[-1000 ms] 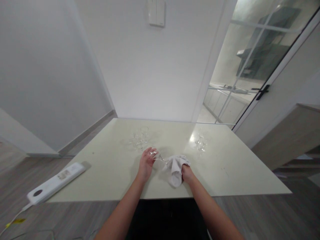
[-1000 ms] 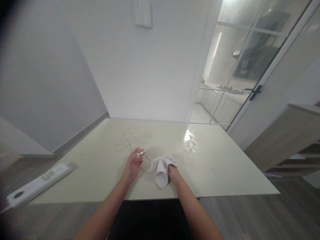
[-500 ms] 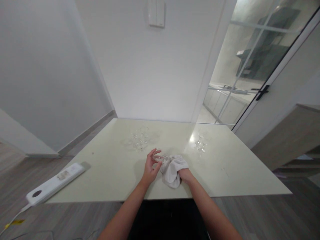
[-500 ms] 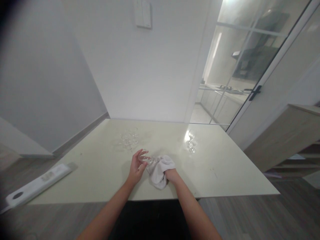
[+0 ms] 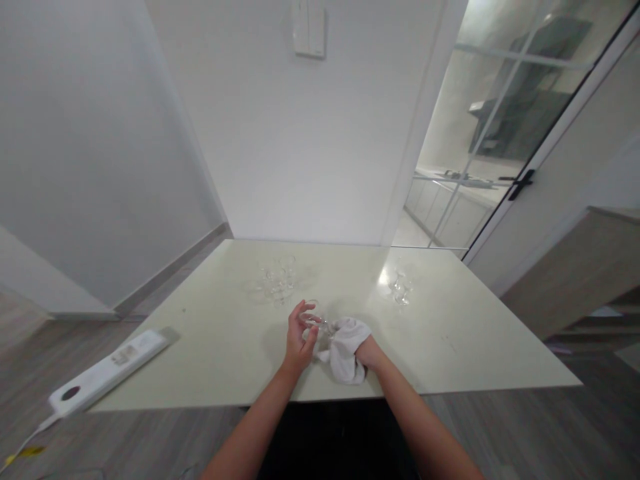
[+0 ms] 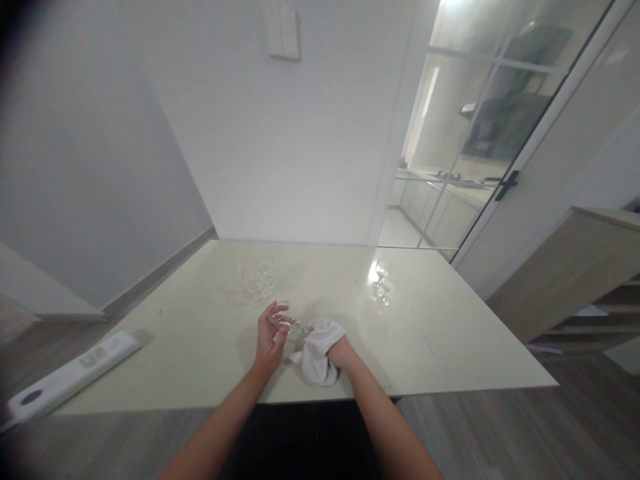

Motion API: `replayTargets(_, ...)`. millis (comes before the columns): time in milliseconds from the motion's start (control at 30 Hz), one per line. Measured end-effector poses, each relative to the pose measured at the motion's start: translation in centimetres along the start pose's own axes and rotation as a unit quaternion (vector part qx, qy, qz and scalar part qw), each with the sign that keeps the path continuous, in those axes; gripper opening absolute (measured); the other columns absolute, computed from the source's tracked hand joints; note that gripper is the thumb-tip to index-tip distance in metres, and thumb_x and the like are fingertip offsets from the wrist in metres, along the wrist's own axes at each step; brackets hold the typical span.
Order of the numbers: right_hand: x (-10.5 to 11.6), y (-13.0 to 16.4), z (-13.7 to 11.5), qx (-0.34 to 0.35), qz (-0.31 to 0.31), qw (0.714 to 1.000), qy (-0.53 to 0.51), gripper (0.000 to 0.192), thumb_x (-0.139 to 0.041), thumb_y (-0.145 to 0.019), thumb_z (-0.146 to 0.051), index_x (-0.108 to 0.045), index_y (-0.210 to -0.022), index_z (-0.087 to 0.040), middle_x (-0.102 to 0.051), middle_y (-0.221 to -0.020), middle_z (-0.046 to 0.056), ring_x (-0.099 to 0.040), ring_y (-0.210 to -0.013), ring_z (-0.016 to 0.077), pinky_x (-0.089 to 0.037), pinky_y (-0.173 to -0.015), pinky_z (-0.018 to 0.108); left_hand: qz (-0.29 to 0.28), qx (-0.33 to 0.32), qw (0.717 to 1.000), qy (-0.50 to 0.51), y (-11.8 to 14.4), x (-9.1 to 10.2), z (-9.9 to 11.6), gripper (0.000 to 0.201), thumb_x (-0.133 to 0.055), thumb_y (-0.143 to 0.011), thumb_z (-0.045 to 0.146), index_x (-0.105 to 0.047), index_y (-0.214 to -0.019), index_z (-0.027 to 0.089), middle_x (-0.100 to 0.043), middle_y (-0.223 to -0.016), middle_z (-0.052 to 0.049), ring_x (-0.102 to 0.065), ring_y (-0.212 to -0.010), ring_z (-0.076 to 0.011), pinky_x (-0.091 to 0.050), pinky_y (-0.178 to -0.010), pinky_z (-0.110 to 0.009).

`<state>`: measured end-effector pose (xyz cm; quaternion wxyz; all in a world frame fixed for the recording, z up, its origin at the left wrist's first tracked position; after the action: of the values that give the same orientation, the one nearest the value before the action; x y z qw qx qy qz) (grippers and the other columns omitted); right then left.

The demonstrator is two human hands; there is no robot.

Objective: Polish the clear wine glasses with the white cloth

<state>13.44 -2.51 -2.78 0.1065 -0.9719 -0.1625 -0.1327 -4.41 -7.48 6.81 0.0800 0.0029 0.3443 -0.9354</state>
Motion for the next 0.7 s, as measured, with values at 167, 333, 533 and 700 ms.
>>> replayTargets(167, 0.2, 0.3, 0.1, -0.034, 0.022, 0.998, -0.052, 0.038, -0.066, -0.075, -0.042, -0.073, -0.106, -0.022, -0.068, -0.127, 0.011, -0.062, -0.122, 0.0244, -0.033, -0.117, 0.046, 0.093, 0.005, 0.995, 0.031, -0.3, 1.9, 0.2, 0.055, -0.056, -0.093, 0.046, -0.039, -0.141, 0.026, -0.053, -0.119, -0.010, -0.060, -0.079, -0.0121, -0.055, -0.068, -0.028)
replayTargets(333, 0.4, 0.4, -1.3, -0.032, 0.037, 0.996, -0.074, 0.030, -0.068, -0.075, -0.040, -0.074, -0.098, -0.021, -0.072, -0.120, 0.010, -0.067, -0.110, 0.0235, -0.040, -0.113, 0.046, 0.145, 0.084, 0.984, 0.059, -0.4, 3.2, -1.4, 0.051, -0.051, -0.093, 0.055, -0.047, -0.134, 0.025, -0.058, -0.104, -0.005, -0.055, -0.068, -0.0105, -0.051, -0.061, -0.025)
replayTargets(533, 0.6, 0.6, -2.3, -0.025, 0.021, 0.997, -0.067, 0.037, -0.069, -0.074, -0.037, -0.073, -0.106, -0.019, -0.071, -0.121, 0.011, -0.065, -0.114, 0.0264, -0.037, -0.113, 0.049, 0.013, 0.156, 0.984, 0.086, -0.5, 0.1, -2.6, 0.050, -0.046, -0.093, 0.061, -0.056, -0.121, 0.021, -0.058, -0.082, -0.001, -0.048, -0.062, -0.0112, -0.043, -0.061, -0.025)
replayTargets(700, -1.3, -0.2, -3.5, 0.004, -0.047, 0.994, -0.095, 0.029, -0.066, -0.075, -0.035, -0.075, -0.099, -0.021, -0.075, -0.107, 0.006, -0.067, -0.104, 0.0233, -0.039, -0.111, 0.046, -0.092, 0.193, 0.971, 0.108, 0.4, -2.6, -2.4, 0.053, -0.057, -0.089, 0.058, -0.043, -0.126, 0.023, -0.063, -0.093, -0.003, -0.052, -0.070, -0.0128, -0.043, -0.066, -0.026)
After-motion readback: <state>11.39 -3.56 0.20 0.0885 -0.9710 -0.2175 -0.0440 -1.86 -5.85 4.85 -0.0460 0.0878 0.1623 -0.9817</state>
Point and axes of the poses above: each hand's wrist, its own y-axis away from the middle knuckle, its own x-axis out of the back of the hand, z = x × y, the point moved 10 cm from there along -y, towards the middle knuckle
